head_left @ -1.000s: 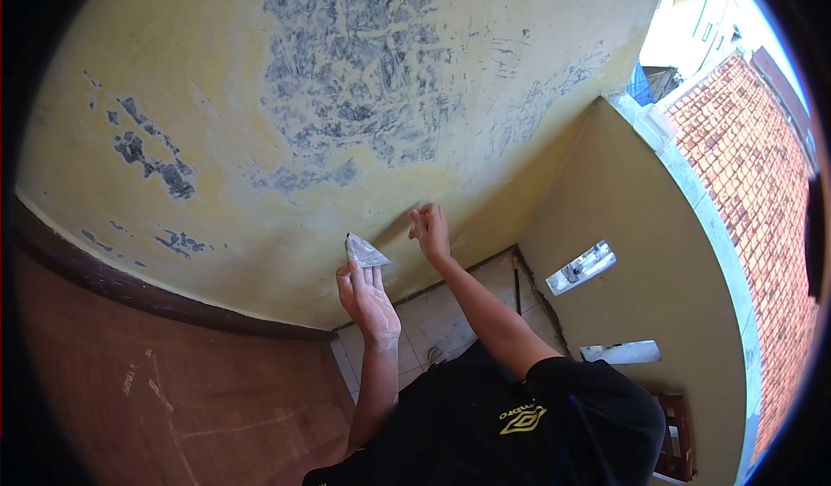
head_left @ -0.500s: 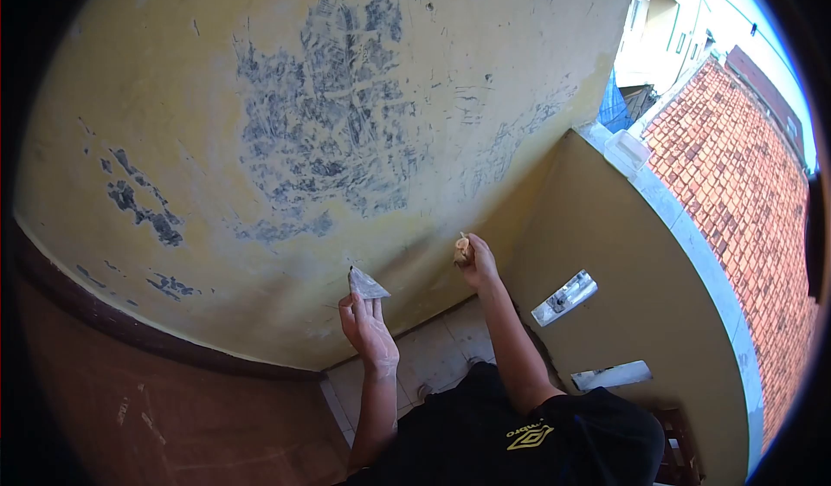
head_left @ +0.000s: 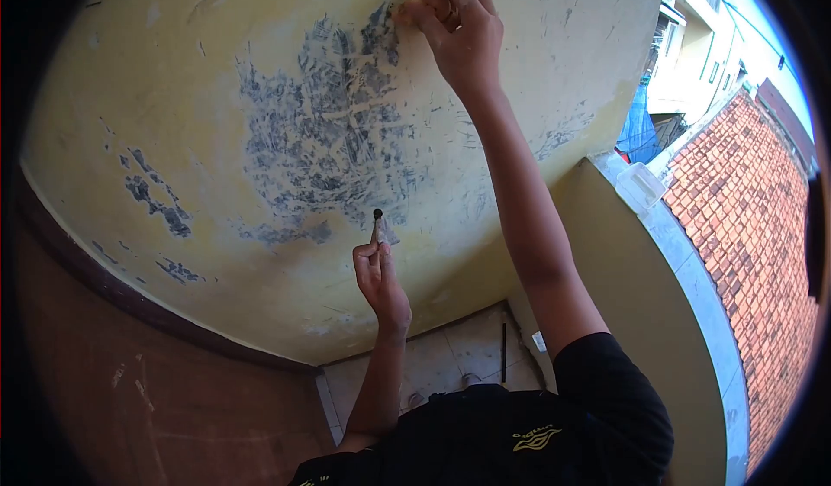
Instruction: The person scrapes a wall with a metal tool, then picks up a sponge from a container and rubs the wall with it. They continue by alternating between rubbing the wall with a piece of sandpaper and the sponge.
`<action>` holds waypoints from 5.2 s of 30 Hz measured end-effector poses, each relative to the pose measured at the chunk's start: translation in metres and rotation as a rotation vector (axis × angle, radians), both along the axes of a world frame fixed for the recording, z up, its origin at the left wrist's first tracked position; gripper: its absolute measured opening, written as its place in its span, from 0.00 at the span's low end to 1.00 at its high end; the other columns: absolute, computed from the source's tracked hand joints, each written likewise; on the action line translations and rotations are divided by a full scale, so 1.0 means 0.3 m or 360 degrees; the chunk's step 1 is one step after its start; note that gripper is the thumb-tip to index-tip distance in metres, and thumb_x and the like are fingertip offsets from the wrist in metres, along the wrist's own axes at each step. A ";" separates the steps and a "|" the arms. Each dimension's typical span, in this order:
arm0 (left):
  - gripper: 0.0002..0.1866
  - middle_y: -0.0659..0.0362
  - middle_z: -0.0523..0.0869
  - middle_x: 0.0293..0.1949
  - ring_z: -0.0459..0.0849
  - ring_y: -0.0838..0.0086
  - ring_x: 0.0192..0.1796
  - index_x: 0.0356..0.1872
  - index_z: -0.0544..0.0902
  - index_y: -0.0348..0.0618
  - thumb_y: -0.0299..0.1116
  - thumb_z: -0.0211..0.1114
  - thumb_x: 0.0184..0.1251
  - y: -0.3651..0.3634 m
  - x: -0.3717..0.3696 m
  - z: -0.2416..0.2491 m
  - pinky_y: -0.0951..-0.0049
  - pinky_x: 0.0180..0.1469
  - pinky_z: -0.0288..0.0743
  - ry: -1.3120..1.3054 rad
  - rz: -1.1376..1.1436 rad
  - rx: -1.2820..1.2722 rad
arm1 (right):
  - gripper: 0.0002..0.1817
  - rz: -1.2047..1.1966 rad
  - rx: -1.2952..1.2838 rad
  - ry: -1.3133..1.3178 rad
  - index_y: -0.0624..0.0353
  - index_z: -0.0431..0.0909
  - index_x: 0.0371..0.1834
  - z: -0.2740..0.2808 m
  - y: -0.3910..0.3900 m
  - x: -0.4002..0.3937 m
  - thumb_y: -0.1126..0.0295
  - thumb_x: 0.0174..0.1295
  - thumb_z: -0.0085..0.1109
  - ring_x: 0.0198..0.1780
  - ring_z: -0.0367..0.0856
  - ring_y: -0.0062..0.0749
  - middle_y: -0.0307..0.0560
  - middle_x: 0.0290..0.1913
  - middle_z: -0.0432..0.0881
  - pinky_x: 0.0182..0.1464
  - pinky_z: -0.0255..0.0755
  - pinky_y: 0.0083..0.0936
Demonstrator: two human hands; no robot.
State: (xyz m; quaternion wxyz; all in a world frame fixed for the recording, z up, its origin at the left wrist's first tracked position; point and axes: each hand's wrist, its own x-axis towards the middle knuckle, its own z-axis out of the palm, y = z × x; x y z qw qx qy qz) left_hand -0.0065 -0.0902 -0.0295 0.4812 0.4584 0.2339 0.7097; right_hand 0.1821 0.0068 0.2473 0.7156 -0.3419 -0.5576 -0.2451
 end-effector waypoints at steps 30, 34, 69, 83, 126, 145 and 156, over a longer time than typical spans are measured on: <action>0.05 0.60 0.81 0.51 0.77 0.77 0.57 0.50 0.77 0.41 0.32 0.60 0.86 -0.071 0.261 -0.054 0.69 0.66 0.70 -0.0165 0.0263 -0.0175 | 0.05 -0.0478 -0.0025 -0.1891 0.45 0.76 0.48 -0.628 0.026 0.313 0.63 0.73 0.53 0.55 0.79 0.33 0.40 0.54 0.80 0.59 0.73 0.32; 0.06 0.57 0.81 0.55 0.79 0.72 0.63 0.51 0.76 0.41 0.33 0.58 0.87 -0.108 0.256 -0.062 0.53 0.78 0.67 -0.0166 0.0309 -0.0203 | 0.06 -0.0502 -0.0064 -0.1950 0.44 0.75 0.49 -0.488 0.058 0.364 0.63 0.74 0.52 0.55 0.78 0.32 0.39 0.53 0.78 0.61 0.71 0.36; 0.11 0.55 0.76 0.68 0.69 0.64 0.78 0.57 0.76 0.47 0.40 0.60 0.86 -0.248 0.066 -0.214 0.46 0.83 0.54 -0.0526 0.0160 -0.0653 | 0.15 -0.0468 -0.0427 -0.1939 0.30 0.78 0.56 -0.873 0.008 0.299 0.65 0.70 0.58 0.61 0.74 0.27 0.30 0.58 0.75 0.63 0.70 0.50; 0.11 0.53 0.77 0.68 0.71 0.59 0.76 0.55 0.75 0.48 0.42 0.62 0.85 -0.143 0.174 -0.138 0.47 0.82 0.56 -0.0541 -0.0023 -0.0518 | 0.16 -0.0560 0.0005 -0.1146 0.42 0.79 0.60 -0.272 0.090 0.294 0.57 0.72 0.68 0.55 0.77 0.37 0.36 0.57 0.81 0.58 0.59 0.45; 0.10 0.56 0.80 0.62 0.77 0.63 0.72 0.56 0.76 0.47 0.39 0.60 0.86 -0.271 0.161 -0.333 0.49 0.78 0.65 -0.0597 0.0130 -0.0883 | 0.13 0.0013 -0.1015 -0.0792 0.48 0.92 0.40 -1.588 -0.137 0.262 0.79 0.55 0.69 0.51 0.83 0.39 0.37 0.45 0.86 0.47 0.82 0.35; 0.10 0.53 0.81 0.62 0.79 0.62 0.72 0.56 0.75 0.43 0.38 0.59 0.87 -0.325 0.208 -0.308 0.53 0.79 0.67 -0.0569 0.0097 -0.0870 | 0.11 0.0039 -0.1137 -0.0935 0.49 0.90 0.41 -1.642 -0.165 0.253 0.77 0.59 0.65 0.52 0.85 0.39 0.36 0.45 0.85 0.46 0.85 0.36; 0.09 0.54 0.82 0.62 0.79 0.64 0.71 0.55 0.76 0.44 0.36 0.59 0.87 -0.390 0.120 -0.336 0.54 0.80 0.66 -0.0407 0.0053 -0.0879 | 0.13 0.0017 -0.2113 0.0857 0.55 0.91 0.43 -2.281 -0.619 0.461 0.70 0.54 0.81 0.46 0.91 0.39 0.51 0.48 0.90 0.52 0.83 0.32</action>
